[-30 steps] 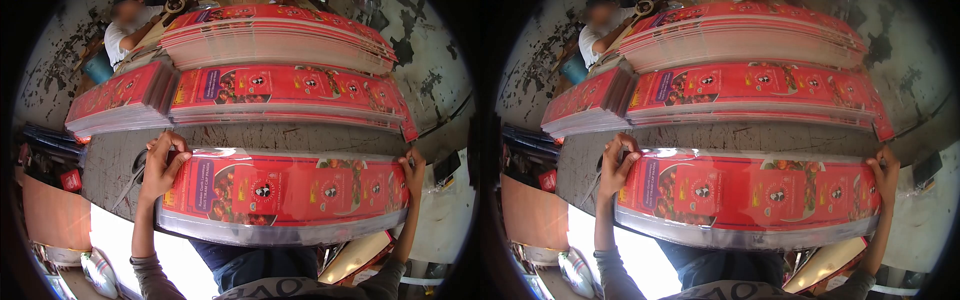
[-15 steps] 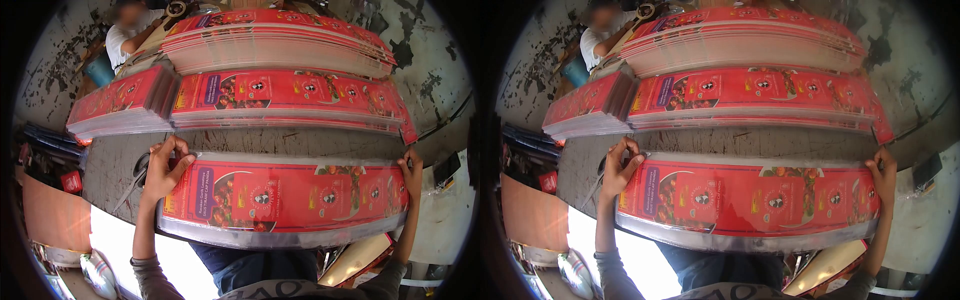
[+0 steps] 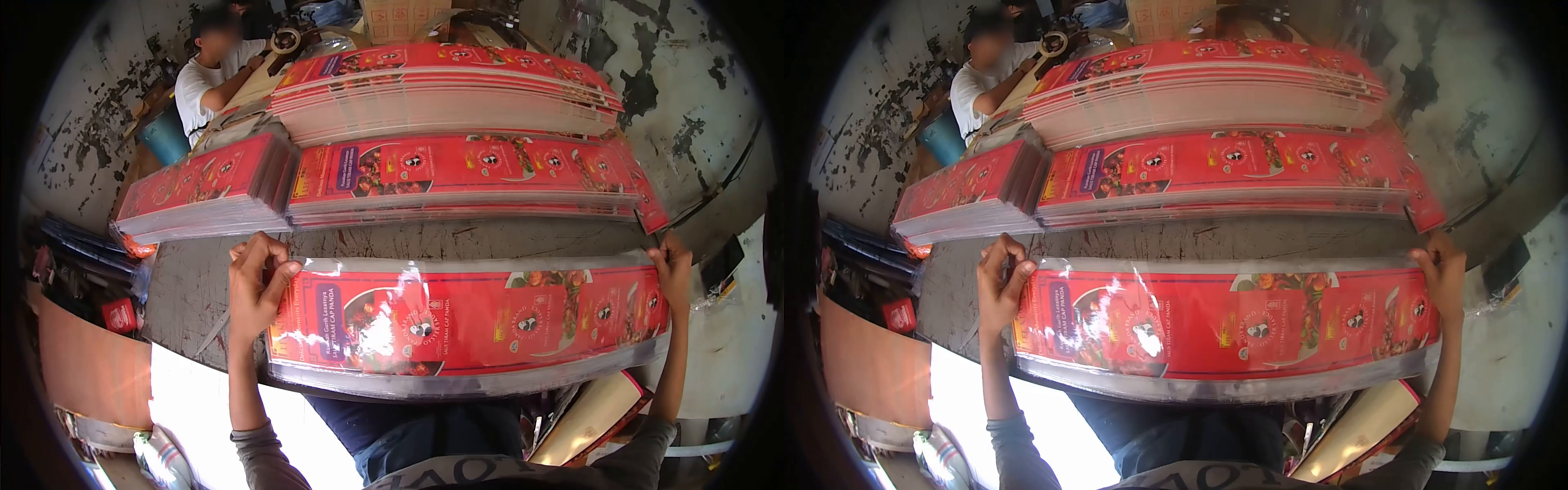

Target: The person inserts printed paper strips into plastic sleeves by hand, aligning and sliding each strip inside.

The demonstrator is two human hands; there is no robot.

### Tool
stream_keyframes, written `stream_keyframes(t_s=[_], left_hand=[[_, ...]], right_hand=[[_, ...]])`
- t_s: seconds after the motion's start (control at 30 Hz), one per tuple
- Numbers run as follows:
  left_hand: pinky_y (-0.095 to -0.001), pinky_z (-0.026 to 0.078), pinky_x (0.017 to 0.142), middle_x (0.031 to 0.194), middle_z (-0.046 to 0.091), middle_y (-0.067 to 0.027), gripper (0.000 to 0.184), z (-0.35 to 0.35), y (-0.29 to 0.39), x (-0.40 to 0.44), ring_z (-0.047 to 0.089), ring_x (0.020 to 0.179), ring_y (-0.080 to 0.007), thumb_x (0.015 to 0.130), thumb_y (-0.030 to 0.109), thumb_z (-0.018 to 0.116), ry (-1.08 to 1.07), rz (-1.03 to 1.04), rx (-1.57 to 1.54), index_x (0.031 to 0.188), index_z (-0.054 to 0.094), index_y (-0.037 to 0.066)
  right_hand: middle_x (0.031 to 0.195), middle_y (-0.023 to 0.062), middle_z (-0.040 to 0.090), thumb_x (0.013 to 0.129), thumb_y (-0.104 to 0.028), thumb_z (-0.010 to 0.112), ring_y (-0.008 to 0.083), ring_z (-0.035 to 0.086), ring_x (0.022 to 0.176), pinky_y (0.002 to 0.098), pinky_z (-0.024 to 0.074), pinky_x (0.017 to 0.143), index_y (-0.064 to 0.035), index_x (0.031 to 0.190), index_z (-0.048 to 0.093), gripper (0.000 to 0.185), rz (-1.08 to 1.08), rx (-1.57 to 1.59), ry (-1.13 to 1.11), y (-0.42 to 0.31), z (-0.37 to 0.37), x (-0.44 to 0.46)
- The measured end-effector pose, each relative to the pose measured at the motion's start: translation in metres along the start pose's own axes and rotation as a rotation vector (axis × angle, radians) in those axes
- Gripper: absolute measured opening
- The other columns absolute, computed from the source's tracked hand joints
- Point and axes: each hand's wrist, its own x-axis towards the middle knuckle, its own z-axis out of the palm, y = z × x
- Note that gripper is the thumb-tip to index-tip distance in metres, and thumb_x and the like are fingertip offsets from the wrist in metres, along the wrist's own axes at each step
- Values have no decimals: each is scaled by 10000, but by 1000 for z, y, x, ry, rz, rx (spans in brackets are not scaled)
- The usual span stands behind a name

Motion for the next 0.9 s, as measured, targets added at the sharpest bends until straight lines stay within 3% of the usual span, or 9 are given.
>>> stream_keyframes(t_s=[0.13,0.2,0.3,0.37,0.4,0.47,0.57,0.77,0.9], left_hand=[[-273,308,665,598,486,-43,223,-21,16,35,422,575,-149,747,145,651,157,-58,-31,667,481,26],[-325,344,714,571,512,-51,208,-18,3,79,497,590,-201,767,185,645,177,67,21,765,508,28],[-402,361,759,755,578,-78,269,9,-17,118,556,755,-259,773,214,638,248,46,277,943,511,48],[-462,357,798,1034,532,-108,409,27,-14,125,519,936,-292,762,247,647,360,248,505,1089,467,79],[-462,357,798,1034,532,-108,409,30,-6,122,519,936,-292,762,247,647,364,248,510,1089,467,79],[-468,347,858,1196,419,-109,443,31,11,97,447,1072,-295,742,263,663,-132,146,295,1108,477,95],[-465,327,924,1192,437,-107,489,38,9,74,435,1116,-302,715,284,684,-441,219,280,1126,485,108],[-469,301,985,1248,454,-72,434,50,-1,73,415,1173,-275,780,226,613,-467,216,128,1187,485,149],[-496,281,1002,1295,432,-25,399,69,-8,69,375,1219,-264,844,150,517,-316,269,363,1236,455,191]], right_hand=[[572,74,227,827,-152,569,127,246,537,295,230,464,13,645,311,357,-94,-190,167,-20,-28,51],[541,107,227,846,-204,563,145,259,492,315,265,462,24,653,329,379,-98,-256,201,-9,-27,102],[562,134,371,837,-223,577,190,404,517,333,359,525,22,710,413,321,-224,-303,305,21,19,161],[589,128,436,830,-234,587,203,459,551,326,391,556,14,750,457,291,-288,-206,360,16,37,169],[666,114,476,818,-241,602,205,487,598,309,408,581,-4,807,482,265,-326,-164,203,-3,46,163],[826,101,525,791,-261,632,213,529,716,296,432,648,-34,908,514,281,-232,-90,-172,-47,61,152],[1017,124,522,750,-285,668,236,530,919,333,425,757,-49,1015,516,386,-138,-5,-728,-81,69,143],[1124,146,521,747,-308,660,293,505,1008,358,402,847,-79,1154,471,504,-305,-86,-624,-87,72,125],[1155,157,505,777,-324,626,315,503,1028,364,400,862,-71,1154,471,479,-155,-85,-536,-75,88,123]])
